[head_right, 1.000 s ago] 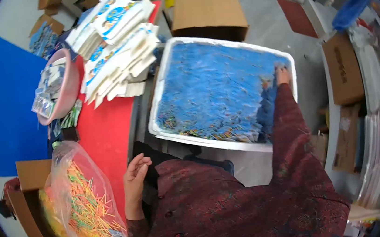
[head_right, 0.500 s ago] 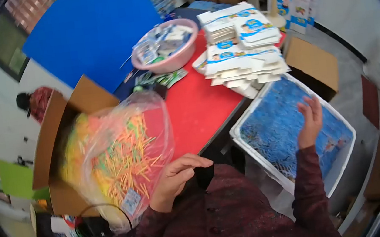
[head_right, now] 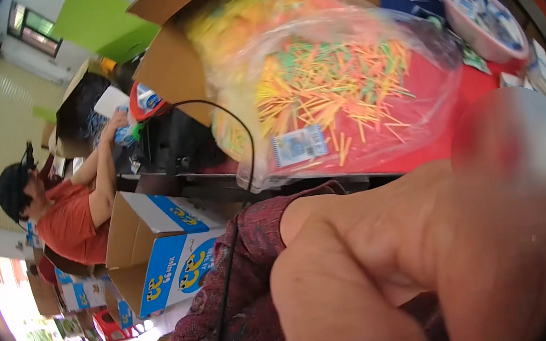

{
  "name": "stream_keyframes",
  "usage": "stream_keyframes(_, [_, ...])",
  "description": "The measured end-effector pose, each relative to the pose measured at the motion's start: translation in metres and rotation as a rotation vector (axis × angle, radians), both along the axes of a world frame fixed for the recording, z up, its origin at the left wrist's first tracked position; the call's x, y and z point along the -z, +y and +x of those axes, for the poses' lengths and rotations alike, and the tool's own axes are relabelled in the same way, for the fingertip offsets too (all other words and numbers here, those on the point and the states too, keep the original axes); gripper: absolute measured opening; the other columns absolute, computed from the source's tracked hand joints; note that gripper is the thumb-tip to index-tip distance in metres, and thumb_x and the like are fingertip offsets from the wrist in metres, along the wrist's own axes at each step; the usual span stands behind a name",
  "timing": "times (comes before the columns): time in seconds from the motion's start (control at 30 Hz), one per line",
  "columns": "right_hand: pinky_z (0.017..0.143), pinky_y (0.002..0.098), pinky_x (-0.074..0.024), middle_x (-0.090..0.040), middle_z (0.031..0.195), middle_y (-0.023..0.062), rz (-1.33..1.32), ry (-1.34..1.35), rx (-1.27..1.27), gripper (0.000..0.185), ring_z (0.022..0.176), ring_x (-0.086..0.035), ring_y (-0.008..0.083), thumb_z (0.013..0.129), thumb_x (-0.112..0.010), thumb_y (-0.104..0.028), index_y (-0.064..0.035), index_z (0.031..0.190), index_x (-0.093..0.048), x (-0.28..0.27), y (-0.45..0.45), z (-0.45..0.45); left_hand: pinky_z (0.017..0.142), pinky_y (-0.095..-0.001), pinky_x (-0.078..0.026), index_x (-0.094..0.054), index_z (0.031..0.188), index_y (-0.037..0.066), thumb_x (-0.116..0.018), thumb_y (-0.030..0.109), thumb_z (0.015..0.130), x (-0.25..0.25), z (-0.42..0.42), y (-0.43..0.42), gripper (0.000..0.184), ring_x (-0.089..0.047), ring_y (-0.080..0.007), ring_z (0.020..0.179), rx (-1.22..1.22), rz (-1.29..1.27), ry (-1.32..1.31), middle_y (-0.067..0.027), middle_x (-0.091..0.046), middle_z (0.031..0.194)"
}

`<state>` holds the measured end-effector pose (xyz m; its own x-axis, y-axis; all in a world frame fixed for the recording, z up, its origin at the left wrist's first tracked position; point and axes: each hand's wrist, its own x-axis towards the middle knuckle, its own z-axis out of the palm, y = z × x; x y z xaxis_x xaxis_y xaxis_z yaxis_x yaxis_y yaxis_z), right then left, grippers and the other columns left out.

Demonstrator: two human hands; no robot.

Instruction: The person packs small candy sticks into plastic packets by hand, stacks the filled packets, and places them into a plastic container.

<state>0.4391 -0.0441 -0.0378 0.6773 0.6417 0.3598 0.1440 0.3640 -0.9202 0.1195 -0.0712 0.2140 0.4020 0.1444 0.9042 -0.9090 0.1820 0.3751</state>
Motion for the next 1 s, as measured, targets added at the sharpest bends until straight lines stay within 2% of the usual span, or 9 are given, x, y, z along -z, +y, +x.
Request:
stream_keyframes(0.1, [0.081,0.0270,-0.0489,-0.057,0.118,0.0101,-0.097,-0.191,-0.009,0.035,0.086,-0.060,0.0140,0.095,-0.043,-0.005,-0.0039,0.130,-0.048,-0.005,-0.012,-0.002,0.098,-0.0328,-0.035,-0.060,0.111,0.002,-0.053,0.015,0.088,-0.002,-0.024,0.008,0.027,-0.046,-0.0278,0.119,-0.003,-0.003,-0.142,-0.0150,-0.053,0.123])
stream_keyframes(0.43, [0.070,0.0242,-0.0478,-0.058,0.110,0.0078,-0.351,-0.321,-0.064,0.037,0.078,-0.056,0.0119,0.093,-0.042,0.002,-0.0037,0.129,-0.049,0.023,0.006,-0.005,0.100,-0.0349,-0.034,-0.059,0.113,0.003,-0.052,0.014,0.088,-0.020,-0.094,0.024,0.029,-0.044,-0.0288,0.121,0.040,0.041,-0.589,-0.0147,-0.050,0.127])
stream_keyframes(0.57, [0.071,0.0250,-0.0481,-0.059,0.108,0.0066,-0.500,0.194,-0.066,0.034,0.078,-0.057,0.0126,0.094,-0.041,0.001,-0.0030,0.126,-0.051,0.010,-0.021,-0.035,0.100,-0.0358,-0.033,-0.059,0.114,0.003,-0.052,0.014,0.088,-0.018,-0.102,0.023,0.029,-0.043,-0.0293,0.122,0.046,-0.043,-0.677,-0.0146,-0.049,0.128])
stream_keyframes(0.67, [0.071,0.0256,-0.0482,-0.060,0.106,0.0056,-0.491,0.554,-0.066,0.033,0.077,-0.057,0.0130,0.095,-0.040,0.000,-0.0024,0.125,-0.052,-0.041,0.013,-0.047,0.101,-0.0364,-0.033,-0.059,0.115,0.003,-0.052,0.014,0.088,-0.023,-0.130,0.005,0.030,-0.042,-0.0296,0.122,0.099,0.017,-0.761,-0.0145,-0.048,0.129])
stream_keyframes(0.7, [0.071,0.0256,-0.0482,-0.060,0.106,0.0056,-0.449,0.539,-0.087,0.033,0.077,-0.057,0.0130,0.095,-0.040,0.000,-0.0024,0.125,-0.052,-0.028,0.023,-0.024,0.101,-0.0366,-0.033,-0.059,0.115,0.003,-0.051,0.014,0.088,-0.027,-0.105,0.008,0.030,-0.042,-0.0297,0.123,0.128,0.059,-0.790,-0.0144,-0.048,0.129])
stream_keyframes(0.8, [0.071,0.0287,-0.0494,-0.062,0.102,0.0036,-0.344,-0.497,-0.118,0.029,0.078,-0.058,0.0138,0.096,-0.040,-0.008,-0.0044,0.121,-0.055,0.035,0.021,0.021,0.102,-0.0373,-0.032,-0.058,0.116,0.003,-0.051,0.014,0.088,-0.032,-0.126,-0.017,0.031,-0.041,-0.0300,0.123,0.210,0.108,-0.833,-0.0143,-0.047,0.130])
stream_keyframes(0.9, [0.072,0.0286,-0.0493,-0.062,0.103,0.0038,-0.416,-0.504,-0.164,0.029,0.079,-0.058,0.0138,0.096,-0.041,-0.008,-0.0048,0.121,-0.055,0.086,-0.028,0.022,0.102,-0.0379,-0.032,-0.058,0.117,0.004,-0.051,0.014,0.088,-0.028,-0.120,-0.026,0.031,-0.041,-0.0303,0.124,0.239,0.002,-0.887,-0.0143,-0.046,0.131])
stream_keyframes(0.97, [0.073,0.0284,-0.0492,-0.061,0.104,0.0041,-0.387,-0.566,-0.177,0.030,0.080,-0.058,0.0138,0.096,-0.041,-0.007,-0.0051,0.122,-0.054,0.078,-0.017,0.037,0.103,-0.0383,-0.031,-0.058,0.117,0.004,-0.051,0.014,0.088,-0.027,-0.110,-0.036,0.031,-0.040,-0.0305,0.124,0.291,0.012,-0.958,-0.0142,-0.046,0.132])
stream_keyframes(1.0, [0.073,0.0283,-0.0491,-0.061,0.104,0.0043,-0.383,-0.586,-0.177,0.030,0.080,-0.058,0.0138,0.096,-0.041,-0.007,-0.0053,0.122,-0.054,0.055,-0.015,-0.011,0.103,-0.0386,-0.031,-0.058,0.117,0.004,-0.051,0.014,0.088,-0.027,-0.113,-0.040,0.032,-0.040,-0.0306,0.125,0.322,0.003,-0.986,-0.0142,-0.046,0.132])
